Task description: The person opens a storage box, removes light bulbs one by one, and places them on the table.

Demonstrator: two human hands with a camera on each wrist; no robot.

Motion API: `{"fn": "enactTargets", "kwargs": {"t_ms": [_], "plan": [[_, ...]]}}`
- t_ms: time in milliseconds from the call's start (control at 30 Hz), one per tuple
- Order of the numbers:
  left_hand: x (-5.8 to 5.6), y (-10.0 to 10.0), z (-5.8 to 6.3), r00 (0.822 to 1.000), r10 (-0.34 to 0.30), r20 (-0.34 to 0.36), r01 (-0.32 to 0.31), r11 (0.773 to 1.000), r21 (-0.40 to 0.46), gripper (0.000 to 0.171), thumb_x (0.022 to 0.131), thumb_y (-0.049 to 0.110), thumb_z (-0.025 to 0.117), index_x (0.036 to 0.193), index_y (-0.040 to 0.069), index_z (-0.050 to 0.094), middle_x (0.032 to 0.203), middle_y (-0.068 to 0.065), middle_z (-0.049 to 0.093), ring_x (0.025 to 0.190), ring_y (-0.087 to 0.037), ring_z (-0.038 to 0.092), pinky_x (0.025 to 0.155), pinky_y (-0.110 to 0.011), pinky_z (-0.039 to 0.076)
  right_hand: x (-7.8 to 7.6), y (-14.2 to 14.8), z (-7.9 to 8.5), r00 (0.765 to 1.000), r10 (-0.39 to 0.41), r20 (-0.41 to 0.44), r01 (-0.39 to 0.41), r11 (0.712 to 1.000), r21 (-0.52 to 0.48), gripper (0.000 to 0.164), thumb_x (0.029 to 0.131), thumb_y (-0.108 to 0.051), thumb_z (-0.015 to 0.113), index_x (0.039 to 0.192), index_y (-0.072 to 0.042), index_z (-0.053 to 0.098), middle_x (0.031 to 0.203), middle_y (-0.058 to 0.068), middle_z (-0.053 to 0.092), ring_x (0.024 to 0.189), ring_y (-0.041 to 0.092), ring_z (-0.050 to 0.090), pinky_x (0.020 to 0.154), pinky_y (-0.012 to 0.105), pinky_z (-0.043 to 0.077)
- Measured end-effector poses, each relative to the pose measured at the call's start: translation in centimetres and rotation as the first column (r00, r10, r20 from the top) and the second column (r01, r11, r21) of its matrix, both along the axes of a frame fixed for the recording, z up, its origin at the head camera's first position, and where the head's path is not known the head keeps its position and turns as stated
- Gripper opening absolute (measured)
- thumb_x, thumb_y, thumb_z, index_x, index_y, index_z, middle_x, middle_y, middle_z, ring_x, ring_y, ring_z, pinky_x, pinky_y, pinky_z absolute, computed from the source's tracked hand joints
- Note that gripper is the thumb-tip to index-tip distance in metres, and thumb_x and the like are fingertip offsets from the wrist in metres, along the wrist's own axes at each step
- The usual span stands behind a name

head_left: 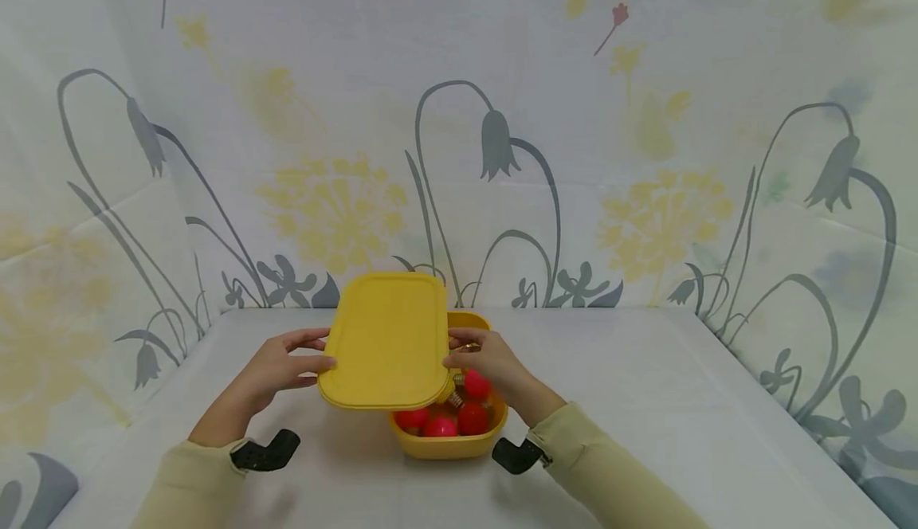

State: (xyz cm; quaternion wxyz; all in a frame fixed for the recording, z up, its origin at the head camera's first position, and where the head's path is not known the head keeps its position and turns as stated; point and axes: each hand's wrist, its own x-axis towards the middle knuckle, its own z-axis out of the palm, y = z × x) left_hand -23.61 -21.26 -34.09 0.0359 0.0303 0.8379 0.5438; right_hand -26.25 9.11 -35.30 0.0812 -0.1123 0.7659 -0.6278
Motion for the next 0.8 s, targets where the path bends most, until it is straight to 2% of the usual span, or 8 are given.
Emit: {"fn": "enactTargets", "kwargs": {"t_ms": [233,533,700,800], "plan": [[0.2,-2.4,0.1,1.000,0.000,0.006,0.000,1.000,-0.019,0.070,0.081,0.025,0.072,0.138,-0.001,0.040,0.121,-0.018,0.044,0.091,-0.020,0.061,0.080,-0.039,0.052,0.2,-2.5,0.0,0.999,0.021,0.024,-0.020,0.999,-0.047,0.049,0.080,-0.002,0.068,0.127,0.003,0.053,0.105,0.013,0.056,0.093,0.024,0.053,0.090,0.043,0.046],[0.9,-5.8,-0.6,0.999,0.007,0.033,-0.006,0.999,-0.041,0.074,0.082,0.027,0.071,0.140,-0.002,0.035,0.125,-0.020,0.041,0.093,-0.018,0.060,0.081,-0.039,0.052,0.4,-6.1,-0.8,0.997,0.025,0.070,-0.015,0.991,-0.136,0.052,0.078,0.003,0.069,0.127,0.000,0.053,0.104,0.010,0.055,0.090,0.022,0.054,0.079,0.031,0.052],[1.3,-7.4,-0.8,0.999,0.007,0.035,-0.005,0.999,-0.047,0.076,0.084,0.029,0.069,0.142,-0.002,0.032,0.129,-0.022,0.038,0.097,-0.017,0.057,0.082,-0.039,0.051,0.9,-7.9,-0.9,0.996,0.009,0.089,0.007,0.985,-0.174,0.055,0.076,0.005,0.069,0.128,0.000,0.052,0.104,0.010,0.054,0.084,0.019,0.057,0.078,0.030,0.053],[1.5,-8.3,-0.9,0.999,0.011,0.032,-0.009,0.999,-0.050,0.075,0.085,0.028,0.068,0.142,-0.002,0.031,0.130,-0.022,0.037,0.095,-0.013,0.057,0.082,-0.038,0.051,1.1,-9.0,-1.1,0.996,0.003,0.091,0.011,0.988,-0.156,0.055,0.076,0.005,0.070,0.128,-0.001,0.052,0.103,0.009,0.054,0.078,0.018,0.058,0.077,0.029,0.053]]}}
